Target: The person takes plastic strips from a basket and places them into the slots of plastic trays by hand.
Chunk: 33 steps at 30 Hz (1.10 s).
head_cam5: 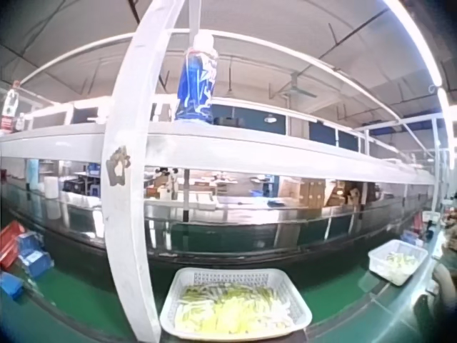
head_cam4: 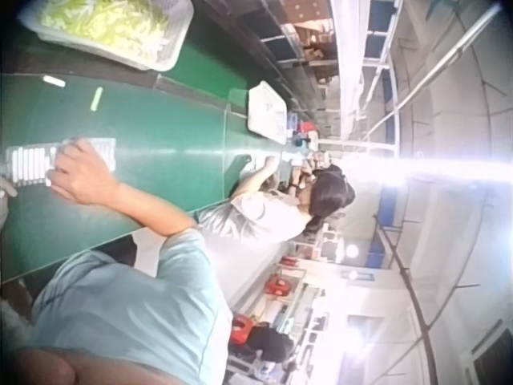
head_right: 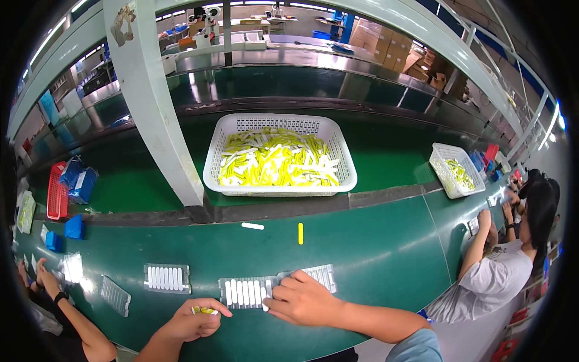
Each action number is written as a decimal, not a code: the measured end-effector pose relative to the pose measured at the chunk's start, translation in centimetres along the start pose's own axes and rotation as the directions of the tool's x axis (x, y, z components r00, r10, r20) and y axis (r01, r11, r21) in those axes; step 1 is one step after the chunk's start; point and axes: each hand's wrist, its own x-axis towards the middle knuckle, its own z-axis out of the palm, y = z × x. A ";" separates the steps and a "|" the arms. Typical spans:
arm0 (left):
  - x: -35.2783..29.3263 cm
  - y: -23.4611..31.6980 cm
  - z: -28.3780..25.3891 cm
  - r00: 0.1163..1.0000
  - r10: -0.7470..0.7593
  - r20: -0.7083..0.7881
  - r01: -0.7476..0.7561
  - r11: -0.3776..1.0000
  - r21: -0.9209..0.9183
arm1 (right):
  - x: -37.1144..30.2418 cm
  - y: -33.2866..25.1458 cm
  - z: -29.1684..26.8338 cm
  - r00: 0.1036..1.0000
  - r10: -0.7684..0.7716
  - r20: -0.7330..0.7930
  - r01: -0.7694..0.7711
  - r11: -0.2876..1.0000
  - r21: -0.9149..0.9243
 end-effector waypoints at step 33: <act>-10.4 6.4 25.4 0.519 0.332 0.788 -0.485 -0.644 0.591 | 4.8 -1.1 2.8 0.983 0.125 -0.132 -0.106 0.984 0.142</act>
